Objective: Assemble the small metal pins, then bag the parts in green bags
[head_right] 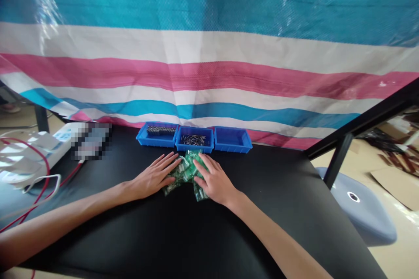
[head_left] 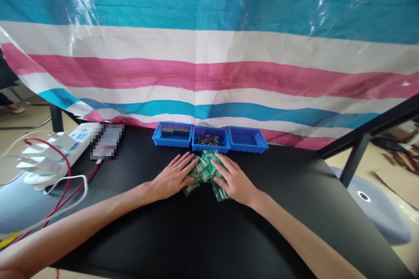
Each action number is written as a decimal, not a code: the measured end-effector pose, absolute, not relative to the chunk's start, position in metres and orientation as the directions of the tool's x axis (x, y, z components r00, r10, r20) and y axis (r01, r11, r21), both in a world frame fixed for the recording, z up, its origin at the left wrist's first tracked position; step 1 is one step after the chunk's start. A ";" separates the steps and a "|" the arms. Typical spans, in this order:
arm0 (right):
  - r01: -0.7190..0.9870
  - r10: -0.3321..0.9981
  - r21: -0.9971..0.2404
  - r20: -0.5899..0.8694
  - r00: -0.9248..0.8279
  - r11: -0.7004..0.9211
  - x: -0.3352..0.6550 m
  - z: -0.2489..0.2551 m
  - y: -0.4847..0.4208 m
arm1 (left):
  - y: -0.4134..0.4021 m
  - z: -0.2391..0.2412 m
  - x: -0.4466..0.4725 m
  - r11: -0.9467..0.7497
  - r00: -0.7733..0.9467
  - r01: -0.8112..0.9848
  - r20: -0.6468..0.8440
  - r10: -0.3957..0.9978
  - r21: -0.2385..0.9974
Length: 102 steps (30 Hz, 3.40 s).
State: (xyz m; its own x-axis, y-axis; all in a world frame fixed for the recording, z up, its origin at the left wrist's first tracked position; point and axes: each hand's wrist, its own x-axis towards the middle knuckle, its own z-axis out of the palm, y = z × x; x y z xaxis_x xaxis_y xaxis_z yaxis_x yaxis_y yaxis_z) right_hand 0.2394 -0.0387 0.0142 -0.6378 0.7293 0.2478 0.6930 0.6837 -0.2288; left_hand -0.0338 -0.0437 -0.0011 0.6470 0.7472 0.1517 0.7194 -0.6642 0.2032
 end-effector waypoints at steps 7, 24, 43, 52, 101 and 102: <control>0.707 0.744 -0.234 0.168 -0.647 0.668 0.257 0.000 -0.040 | -0.031 -0.002 -0.049 -0.659 0.633 0.714 0.185 0.752 0.236; 0.796 0.819 -0.212 0.245 -0.518 0.567 0.235 -0.010 -0.045 | -0.045 0.007 -0.018 -0.663 0.620 0.715 0.236 0.748 0.223; 0.806 0.834 -0.242 0.279 -0.475 0.540 0.241 -0.002 -0.040 | -0.032 0.015 -0.018 -0.767 0.724 0.608 0.253 0.641 0.204; 0.819 0.853 -0.246 0.221 -0.474 0.519 0.253 -0.001 -0.044 | -0.040 0.010 -0.033 -0.691 0.667 0.701 0.180 0.723 0.176; 0.802 0.541 0.031 0.722 -0.431 0.597 0.233 0.067 0.009 | 0.009 0.047 -0.011 -0.658 0.479 0.753 0.696 0.534 -0.013; 0.787 0.530 0.019 0.729 -0.433 0.617 0.235 0.073 0.003 | 0.006 0.047 -0.011 -0.677 0.485 0.735 0.710 0.511 -0.015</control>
State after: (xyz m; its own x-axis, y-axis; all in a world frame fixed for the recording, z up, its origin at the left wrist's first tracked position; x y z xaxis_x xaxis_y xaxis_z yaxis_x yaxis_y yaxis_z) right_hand 0.2348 0.0029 0.0727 -0.4332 0.5299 0.7291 0.7867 0.6171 0.0190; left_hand -0.0112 0.0063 0.0474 0.4846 0.5106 0.7103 0.7354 -0.6775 -0.0148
